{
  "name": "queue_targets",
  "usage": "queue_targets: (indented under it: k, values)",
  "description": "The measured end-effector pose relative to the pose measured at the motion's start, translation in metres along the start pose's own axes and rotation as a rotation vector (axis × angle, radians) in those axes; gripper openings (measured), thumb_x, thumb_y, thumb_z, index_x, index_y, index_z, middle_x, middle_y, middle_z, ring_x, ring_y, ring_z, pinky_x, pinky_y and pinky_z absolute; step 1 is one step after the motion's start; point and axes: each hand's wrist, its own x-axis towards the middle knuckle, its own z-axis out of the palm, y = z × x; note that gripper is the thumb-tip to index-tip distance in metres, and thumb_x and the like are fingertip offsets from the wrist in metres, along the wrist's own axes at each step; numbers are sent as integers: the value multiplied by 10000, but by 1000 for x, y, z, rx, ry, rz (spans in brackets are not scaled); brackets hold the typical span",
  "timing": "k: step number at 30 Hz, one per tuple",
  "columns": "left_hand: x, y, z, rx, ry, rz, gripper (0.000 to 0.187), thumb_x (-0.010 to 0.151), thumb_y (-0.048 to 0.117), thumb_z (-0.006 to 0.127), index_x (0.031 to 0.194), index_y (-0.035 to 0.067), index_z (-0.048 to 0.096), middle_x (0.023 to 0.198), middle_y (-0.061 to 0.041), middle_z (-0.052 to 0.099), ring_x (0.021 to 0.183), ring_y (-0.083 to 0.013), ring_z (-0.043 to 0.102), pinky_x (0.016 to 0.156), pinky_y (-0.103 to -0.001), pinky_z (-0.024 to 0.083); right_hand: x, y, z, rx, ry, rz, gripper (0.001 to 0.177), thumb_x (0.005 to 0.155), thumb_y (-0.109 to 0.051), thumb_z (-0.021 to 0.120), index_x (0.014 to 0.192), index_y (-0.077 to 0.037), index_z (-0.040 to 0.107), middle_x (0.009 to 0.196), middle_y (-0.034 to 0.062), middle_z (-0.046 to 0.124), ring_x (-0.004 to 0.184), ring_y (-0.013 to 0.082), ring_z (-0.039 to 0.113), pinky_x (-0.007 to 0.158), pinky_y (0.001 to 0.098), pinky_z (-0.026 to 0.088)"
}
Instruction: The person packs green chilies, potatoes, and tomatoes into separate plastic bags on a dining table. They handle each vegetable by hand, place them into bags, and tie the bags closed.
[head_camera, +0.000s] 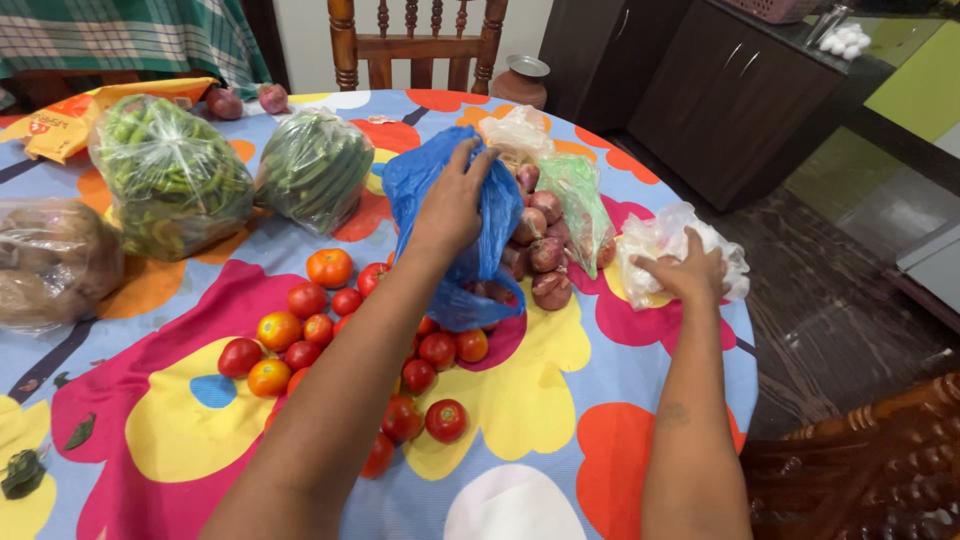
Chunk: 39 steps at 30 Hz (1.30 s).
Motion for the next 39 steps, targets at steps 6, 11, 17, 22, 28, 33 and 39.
queue_targets:
  k: [6,11,17,22,28,33,39]
  values:
    - [1,8,14,-30,8,153,751,758,-159,533,1463,99,493,1517,-131,496,1340,-406,561,1075,-461,485,8,14,37,37,-236,-81,1119,505,-531,936,1490,-205,517,1256,113,708,1187,295,661,1004,411,528]
    - [22,45,21,-111,-38,233,655,801,-117,558,1417,102,518,1589,-118,421,1266,-398,591,1005,-472,515,-5,3,37,186,-249,21,796,612,-327,839,1383,-188,699,1293,77,727,1075,264,751,924,368,616]
    - [33,97,72,-345,-27,317,598,823,-111,592,1319,223,610,1510,-121,465,1241,-367,644,978,-431,571,5,27,37,351,-146,66,1066,496,-229,892,1454,-79,449,1189,140,728,1052,297,701,894,358,550]
    - [11,114,152,-461,-133,284,656,782,-33,674,1393,170,550,1407,-172,519,1266,-405,586,1009,-436,534,36,77,69,663,-311,117,848,682,-294,889,1359,44,507,1097,230,661,931,313,664,721,408,551]
    - [-32,95,234,-88,-362,243,778,774,132,683,1510,135,429,1453,-168,515,1352,-377,468,1133,-528,323,21,71,12,583,-773,209,491,800,-217,733,1271,-101,658,930,178,731,721,333,685,581,496,557]
    - [-60,66,283,119,-525,212,559,938,111,488,1487,196,544,1500,-105,560,1442,-284,480,1244,-513,278,-3,53,-29,610,-805,225,491,819,-398,734,1278,-249,646,1110,-21,707,905,169,656,689,357,553]
    - [-57,71,283,204,-631,138,555,921,180,470,1470,207,547,1513,-101,530,1422,-286,466,1192,-515,292,4,81,-8,994,-556,399,532,785,-342,820,1232,-123,633,1076,4,642,854,175,616,682,352,543]
